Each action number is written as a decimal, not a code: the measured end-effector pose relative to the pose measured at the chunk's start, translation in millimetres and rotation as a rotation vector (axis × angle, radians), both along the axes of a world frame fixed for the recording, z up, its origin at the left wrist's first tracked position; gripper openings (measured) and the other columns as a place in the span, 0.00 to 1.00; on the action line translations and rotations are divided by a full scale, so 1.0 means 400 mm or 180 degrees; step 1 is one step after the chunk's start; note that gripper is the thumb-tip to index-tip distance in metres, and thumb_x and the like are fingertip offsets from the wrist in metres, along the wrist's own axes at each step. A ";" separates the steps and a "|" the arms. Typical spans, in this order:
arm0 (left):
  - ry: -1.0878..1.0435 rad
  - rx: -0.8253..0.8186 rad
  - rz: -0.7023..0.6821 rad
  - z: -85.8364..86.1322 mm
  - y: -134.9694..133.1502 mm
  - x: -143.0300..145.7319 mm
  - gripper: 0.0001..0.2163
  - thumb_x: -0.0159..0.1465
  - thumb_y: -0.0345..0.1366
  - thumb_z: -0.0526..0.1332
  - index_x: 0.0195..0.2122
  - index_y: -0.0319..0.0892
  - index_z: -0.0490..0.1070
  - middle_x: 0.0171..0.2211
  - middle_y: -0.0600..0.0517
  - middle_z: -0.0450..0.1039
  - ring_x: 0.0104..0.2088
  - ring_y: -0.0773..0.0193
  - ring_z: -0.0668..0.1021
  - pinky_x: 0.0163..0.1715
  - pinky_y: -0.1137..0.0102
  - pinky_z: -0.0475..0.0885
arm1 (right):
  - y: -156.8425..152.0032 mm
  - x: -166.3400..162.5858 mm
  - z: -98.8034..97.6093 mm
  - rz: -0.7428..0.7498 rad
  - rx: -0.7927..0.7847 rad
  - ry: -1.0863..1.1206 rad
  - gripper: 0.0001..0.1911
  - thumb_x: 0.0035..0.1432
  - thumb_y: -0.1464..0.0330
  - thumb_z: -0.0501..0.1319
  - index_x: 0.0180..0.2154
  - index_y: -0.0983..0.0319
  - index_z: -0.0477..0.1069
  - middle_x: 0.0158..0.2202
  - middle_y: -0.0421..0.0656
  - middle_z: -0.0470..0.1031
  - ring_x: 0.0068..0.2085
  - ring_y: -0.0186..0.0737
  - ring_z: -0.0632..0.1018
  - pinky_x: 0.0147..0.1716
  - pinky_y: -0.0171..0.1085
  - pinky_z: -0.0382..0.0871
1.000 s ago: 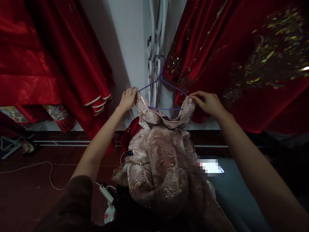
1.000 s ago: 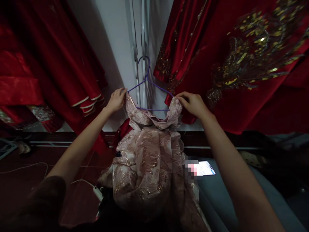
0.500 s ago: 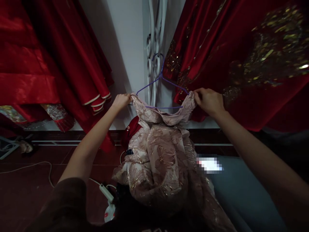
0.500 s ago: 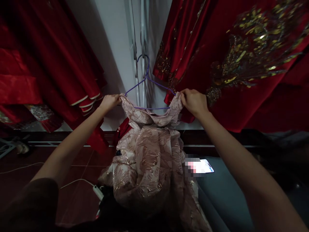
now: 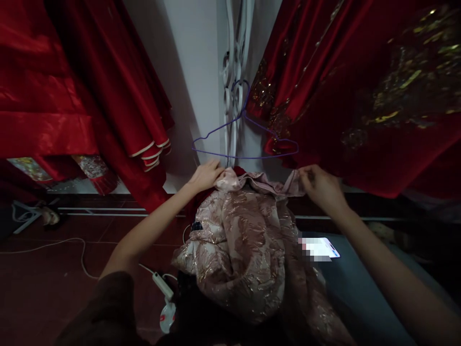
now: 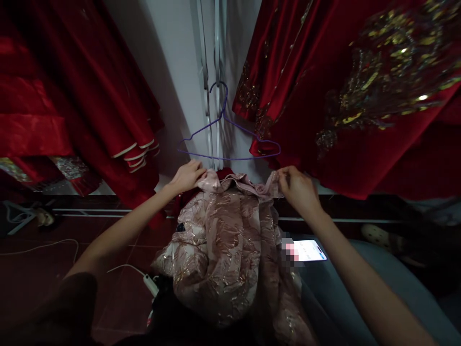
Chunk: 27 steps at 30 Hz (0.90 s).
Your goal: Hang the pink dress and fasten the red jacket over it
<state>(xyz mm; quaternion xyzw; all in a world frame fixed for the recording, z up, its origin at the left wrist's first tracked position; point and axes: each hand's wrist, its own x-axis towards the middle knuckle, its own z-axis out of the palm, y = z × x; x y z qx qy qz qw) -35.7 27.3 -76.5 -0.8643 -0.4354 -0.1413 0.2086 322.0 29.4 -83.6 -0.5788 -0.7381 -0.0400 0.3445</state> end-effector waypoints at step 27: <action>0.0310 -0.0257 -0.0463 0.074 -0.047 0.111 0.15 0.65 0.39 0.50 0.34 0.39 0.73 0.41 0.45 0.69 0.40 0.59 0.69 0.37 0.63 0.56 | 0.181 -0.006 -0.061 -0.0705 0.0488 0.2102 0.09 0.56 0.64 0.51 0.36 0.61 0.63 0.36 0.50 0.73 0.36 0.42 0.74 0.38 0.38 0.67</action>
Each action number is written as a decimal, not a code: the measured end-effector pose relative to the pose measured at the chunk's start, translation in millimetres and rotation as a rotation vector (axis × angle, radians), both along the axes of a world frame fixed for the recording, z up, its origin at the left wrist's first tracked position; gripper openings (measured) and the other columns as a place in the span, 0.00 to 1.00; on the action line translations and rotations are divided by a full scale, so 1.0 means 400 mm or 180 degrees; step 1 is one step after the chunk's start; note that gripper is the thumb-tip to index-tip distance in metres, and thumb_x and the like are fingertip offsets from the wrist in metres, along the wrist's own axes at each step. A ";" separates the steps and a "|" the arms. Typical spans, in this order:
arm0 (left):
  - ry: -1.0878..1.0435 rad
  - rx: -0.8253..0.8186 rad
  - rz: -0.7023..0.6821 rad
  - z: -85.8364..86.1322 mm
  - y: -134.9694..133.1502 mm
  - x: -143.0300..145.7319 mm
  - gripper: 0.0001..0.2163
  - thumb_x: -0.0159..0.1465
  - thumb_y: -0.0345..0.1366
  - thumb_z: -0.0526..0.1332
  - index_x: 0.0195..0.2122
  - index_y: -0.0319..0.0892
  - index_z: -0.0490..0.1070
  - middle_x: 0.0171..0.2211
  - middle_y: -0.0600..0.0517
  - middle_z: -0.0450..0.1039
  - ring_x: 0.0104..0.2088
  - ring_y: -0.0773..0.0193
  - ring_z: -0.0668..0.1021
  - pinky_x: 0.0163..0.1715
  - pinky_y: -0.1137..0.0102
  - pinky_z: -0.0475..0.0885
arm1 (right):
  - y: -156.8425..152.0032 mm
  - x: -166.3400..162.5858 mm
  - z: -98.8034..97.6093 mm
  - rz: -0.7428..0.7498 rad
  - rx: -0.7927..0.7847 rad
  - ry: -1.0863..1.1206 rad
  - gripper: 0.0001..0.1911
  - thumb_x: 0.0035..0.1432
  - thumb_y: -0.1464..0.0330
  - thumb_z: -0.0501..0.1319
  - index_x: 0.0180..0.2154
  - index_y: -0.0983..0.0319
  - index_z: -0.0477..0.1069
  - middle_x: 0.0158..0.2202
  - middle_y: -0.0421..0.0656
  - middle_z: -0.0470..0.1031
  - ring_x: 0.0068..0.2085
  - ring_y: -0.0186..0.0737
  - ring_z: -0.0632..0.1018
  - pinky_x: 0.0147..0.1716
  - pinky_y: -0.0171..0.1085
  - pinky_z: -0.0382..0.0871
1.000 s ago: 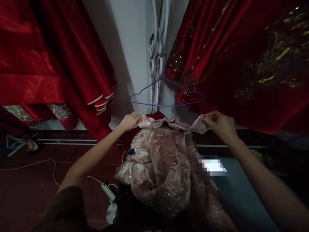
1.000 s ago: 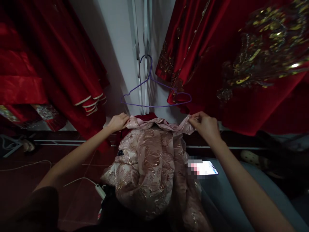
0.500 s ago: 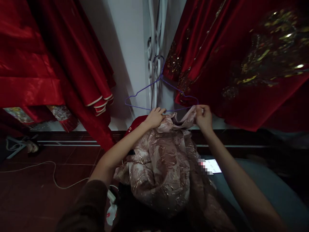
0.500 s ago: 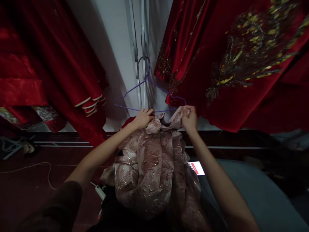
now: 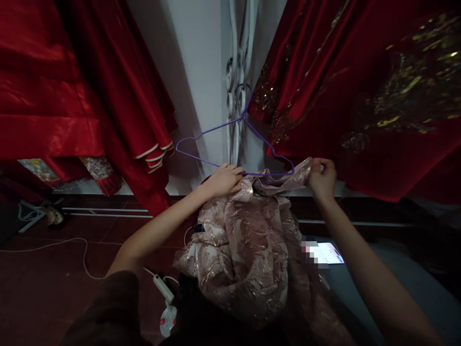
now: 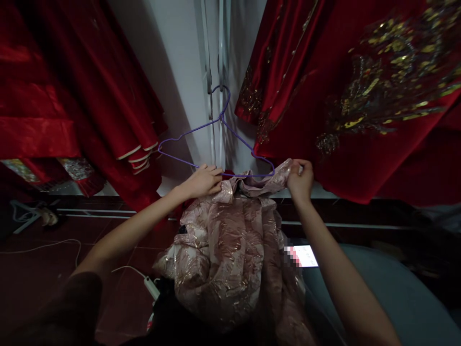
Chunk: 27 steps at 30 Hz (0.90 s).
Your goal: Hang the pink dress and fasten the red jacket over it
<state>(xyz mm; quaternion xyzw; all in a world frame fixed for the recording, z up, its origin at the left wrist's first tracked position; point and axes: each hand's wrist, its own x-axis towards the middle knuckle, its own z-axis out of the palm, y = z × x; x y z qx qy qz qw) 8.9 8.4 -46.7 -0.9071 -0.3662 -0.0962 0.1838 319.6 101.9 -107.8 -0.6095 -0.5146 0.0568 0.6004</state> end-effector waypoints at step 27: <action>-0.0444 -0.0005 0.0457 -0.066 0.079 0.092 0.15 0.64 0.39 0.51 0.37 0.37 0.74 0.42 0.42 0.70 0.45 0.53 0.69 0.41 0.60 0.59 | -0.064 -0.050 0.279 0.0057 -0.0412 -0.1759 0.14 0.57 0.63 0.55 0.40 0.62 0.74 0.36 0.50 0.79 0.36 0.45 0.77 0.34 0.38 0.65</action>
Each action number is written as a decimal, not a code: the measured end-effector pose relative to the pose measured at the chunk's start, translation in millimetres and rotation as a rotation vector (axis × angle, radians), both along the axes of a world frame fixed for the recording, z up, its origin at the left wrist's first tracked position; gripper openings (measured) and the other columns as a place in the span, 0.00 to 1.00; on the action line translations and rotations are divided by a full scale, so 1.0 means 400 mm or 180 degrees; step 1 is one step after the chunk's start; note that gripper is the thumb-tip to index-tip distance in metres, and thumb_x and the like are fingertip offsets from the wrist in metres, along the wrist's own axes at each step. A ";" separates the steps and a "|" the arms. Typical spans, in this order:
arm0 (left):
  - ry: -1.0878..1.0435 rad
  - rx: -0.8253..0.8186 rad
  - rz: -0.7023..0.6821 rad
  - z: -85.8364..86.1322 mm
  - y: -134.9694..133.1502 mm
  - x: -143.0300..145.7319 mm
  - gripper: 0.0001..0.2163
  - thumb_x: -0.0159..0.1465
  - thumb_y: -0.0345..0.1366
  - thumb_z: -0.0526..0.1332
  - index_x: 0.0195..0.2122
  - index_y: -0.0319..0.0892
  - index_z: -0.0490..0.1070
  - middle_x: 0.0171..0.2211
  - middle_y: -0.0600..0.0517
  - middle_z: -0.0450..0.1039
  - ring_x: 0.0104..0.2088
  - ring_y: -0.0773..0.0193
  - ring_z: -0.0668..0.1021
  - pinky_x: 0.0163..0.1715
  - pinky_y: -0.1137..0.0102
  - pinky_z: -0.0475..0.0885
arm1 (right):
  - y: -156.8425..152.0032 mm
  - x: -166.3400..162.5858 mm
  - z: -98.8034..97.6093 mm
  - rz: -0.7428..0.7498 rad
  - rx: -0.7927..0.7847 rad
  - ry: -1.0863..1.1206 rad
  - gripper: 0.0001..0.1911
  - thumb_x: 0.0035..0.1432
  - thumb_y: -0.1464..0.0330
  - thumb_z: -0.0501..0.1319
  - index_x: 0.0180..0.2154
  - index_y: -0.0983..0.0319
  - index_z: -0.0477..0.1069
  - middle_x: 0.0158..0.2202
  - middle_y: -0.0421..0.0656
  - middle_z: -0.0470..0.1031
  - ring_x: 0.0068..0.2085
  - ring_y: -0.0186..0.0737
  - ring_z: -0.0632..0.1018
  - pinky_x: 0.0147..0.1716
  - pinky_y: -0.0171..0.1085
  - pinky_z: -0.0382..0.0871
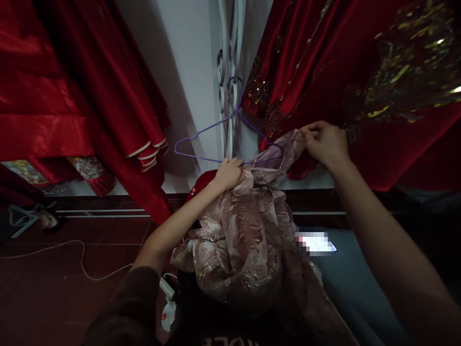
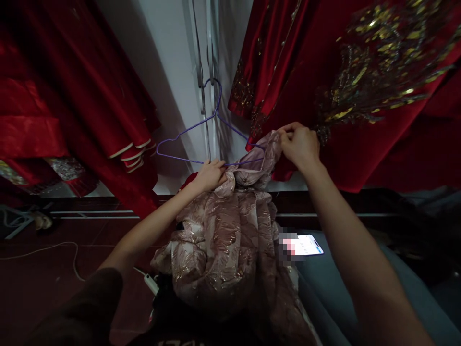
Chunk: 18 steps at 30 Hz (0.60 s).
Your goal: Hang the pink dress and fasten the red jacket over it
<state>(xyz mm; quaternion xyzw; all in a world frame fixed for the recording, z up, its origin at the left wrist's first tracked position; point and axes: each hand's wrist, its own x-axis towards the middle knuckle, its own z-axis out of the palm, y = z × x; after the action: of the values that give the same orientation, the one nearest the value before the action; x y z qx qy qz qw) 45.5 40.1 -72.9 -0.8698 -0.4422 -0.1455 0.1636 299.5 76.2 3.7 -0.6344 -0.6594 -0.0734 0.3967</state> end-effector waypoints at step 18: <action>-0.1712 -0.0162 -0.0482 -0.006 -0.006 0.051 0.14 0.67 0.41 0.47 0.39 0.43 0.70 0.47 0.49 0.69 0.48 0.60 0.69 0.47 0.63 0.60 | 0.077 -0.110 -0.072 0.1276 0.0755 0.0126 0.17 0.65 0.57 0.46 0.47 0.58 0.65 0.41 0.44 0.75 0.41 0.45 0.76 0.46 0.47 0.64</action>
<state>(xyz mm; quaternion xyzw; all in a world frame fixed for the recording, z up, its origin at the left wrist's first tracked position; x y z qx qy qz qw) 65.8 37.7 -75.4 -0.8343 -0.4070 -0.3718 0.0071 255.3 106.9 -25.1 -0.4411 -0.7510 -0.0576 0.4879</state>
